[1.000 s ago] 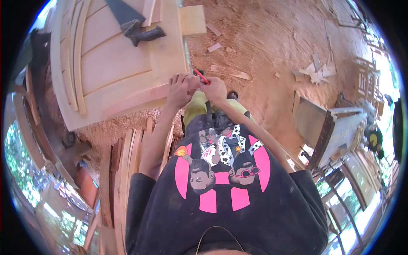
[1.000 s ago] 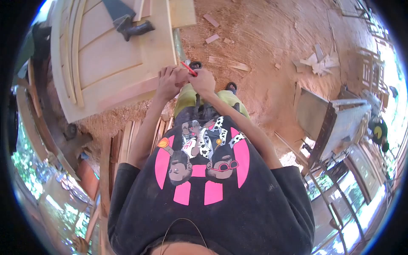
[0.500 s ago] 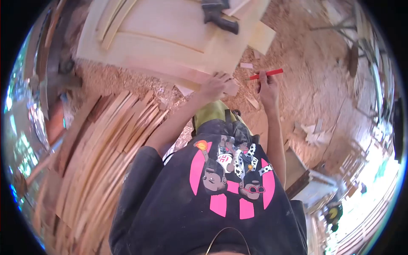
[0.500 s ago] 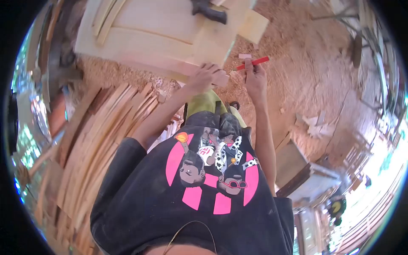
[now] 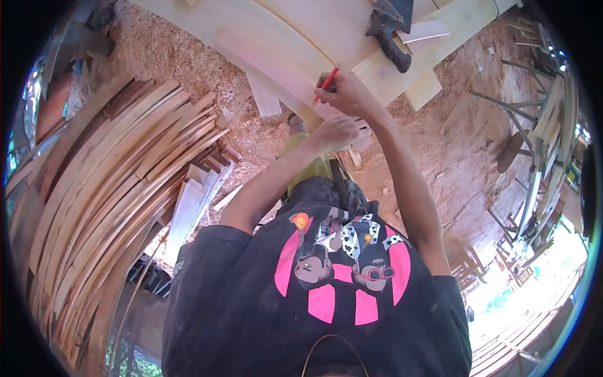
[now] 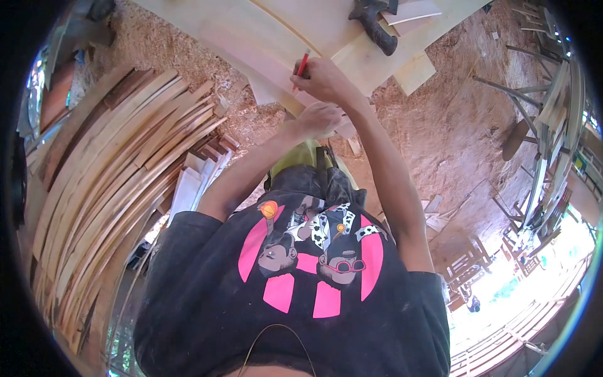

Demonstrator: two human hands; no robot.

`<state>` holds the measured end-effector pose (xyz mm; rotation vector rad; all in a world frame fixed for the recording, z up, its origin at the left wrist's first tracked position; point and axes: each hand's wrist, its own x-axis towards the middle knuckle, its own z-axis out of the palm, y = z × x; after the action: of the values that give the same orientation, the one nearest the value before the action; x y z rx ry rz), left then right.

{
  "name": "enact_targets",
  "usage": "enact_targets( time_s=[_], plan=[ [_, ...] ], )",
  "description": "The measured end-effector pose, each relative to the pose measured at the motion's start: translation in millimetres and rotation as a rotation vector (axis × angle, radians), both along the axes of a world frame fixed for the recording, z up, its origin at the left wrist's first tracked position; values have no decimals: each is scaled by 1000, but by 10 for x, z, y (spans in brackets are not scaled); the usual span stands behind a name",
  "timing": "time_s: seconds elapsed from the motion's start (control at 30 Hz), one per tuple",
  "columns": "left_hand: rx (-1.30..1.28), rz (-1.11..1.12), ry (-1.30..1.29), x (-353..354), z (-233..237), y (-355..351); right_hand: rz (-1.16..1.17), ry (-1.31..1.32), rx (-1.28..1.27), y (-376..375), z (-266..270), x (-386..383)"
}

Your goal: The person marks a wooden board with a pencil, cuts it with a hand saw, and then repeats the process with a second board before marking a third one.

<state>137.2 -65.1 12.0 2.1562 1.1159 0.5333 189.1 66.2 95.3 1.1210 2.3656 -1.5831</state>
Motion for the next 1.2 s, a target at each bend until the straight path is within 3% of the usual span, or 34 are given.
enact_targets(
  time_s=[0.1,0.17,0.27,0.37,0.57,0.63,0.73,0.97,1.07,1.13,1.2],
  plan=[
    [68,-3,24,31,-108,-7,81,8,-10,-18,-164,-60],
    [-58,-65,153,64,-120,16,101,18,-24,-23,-218,-54],
    [160,65,-36,55,-85,4,43,23,-112,-21,-213,-42],
    [109,48,-35,67,-87,5,45,24,-128,13,-224,-9],
    [102,-44,91,114,-153,51,132,-97,228,250,-152,38],
    [165,15,34,102,-143,36,8,-8,-105,183,93,-47],
    [162,74,-23,76,-91,-12,-2,-7,-198,14,-84,-102],
    [-8,-8,65,-20,95,22,132,-54,-49,-34,-268,-88],
    [86,77,-53,13,-43,-40,198,-107,74,-36,-286,-105],
    [113,106,-45,70,-111,-52,79,-55,-82,-28,-173,-72],
    [138,140,-36,98,-129,-21,17,-64,-52,51,-249,4]
  ],
)
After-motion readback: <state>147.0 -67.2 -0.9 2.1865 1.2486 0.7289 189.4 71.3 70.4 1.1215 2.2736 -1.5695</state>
